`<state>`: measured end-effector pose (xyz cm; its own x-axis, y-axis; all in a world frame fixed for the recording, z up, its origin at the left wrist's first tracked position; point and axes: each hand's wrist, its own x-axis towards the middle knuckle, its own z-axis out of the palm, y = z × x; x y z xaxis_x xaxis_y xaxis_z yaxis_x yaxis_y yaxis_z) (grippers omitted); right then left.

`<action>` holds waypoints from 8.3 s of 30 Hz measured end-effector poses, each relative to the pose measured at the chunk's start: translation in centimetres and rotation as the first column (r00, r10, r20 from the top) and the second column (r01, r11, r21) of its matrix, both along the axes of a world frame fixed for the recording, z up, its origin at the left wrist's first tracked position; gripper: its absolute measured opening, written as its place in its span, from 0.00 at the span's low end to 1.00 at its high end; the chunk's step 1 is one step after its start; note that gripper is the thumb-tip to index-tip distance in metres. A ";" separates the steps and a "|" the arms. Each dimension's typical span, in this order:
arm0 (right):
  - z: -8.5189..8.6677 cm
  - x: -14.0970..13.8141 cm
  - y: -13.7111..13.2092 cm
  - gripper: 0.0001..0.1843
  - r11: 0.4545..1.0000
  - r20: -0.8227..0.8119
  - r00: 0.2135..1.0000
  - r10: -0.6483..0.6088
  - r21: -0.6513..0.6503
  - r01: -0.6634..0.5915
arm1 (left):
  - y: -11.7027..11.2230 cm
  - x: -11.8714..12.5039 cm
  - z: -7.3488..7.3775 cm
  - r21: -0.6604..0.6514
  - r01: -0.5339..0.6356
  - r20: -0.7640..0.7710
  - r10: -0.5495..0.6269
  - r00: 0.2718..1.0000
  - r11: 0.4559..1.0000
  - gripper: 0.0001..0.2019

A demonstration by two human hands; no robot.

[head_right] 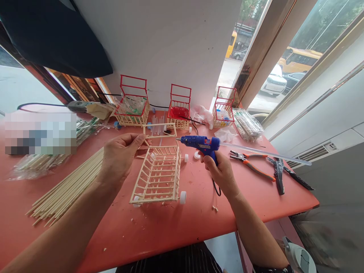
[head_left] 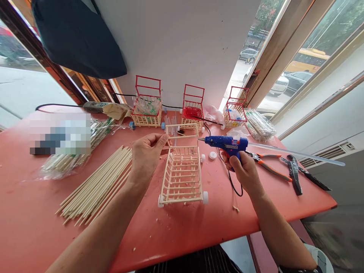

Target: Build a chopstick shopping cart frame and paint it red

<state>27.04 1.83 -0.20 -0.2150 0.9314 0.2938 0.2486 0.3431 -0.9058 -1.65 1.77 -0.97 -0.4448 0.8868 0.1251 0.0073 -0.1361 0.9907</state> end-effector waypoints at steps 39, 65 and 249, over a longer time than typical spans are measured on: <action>0.2 0.1 0.1 0.24 0.993 0.117 0.992 -0.055 0.106 0.043 | -0.1 0.0 0.0 -0.004 0.009 -0.010 -0.009 1.000 1.000 0.13; 0.5 0.1 0.0 0.19 0.987 0.176 0.980 -0.090 0.148 0.064 | -0.2 0.1 0.4 -0.035 -0.011 0.006 0.011 1.000 0.999 0.10; 1.6 0.9 0.6 0.23 0.981 0.180 0.981 -0.071 0.189 0.037 | 0.0 -0.1 0.1 -0.050 0.003 -0.031 -0.005 1.000 0.999 0.09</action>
<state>27.93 2.43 1.35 -0.2325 0.8768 0.4208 0.4285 0.4808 -0.7650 -1.75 1.74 -0.84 -0.4380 0.8940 0.0948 0.0379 -0.0870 0.9955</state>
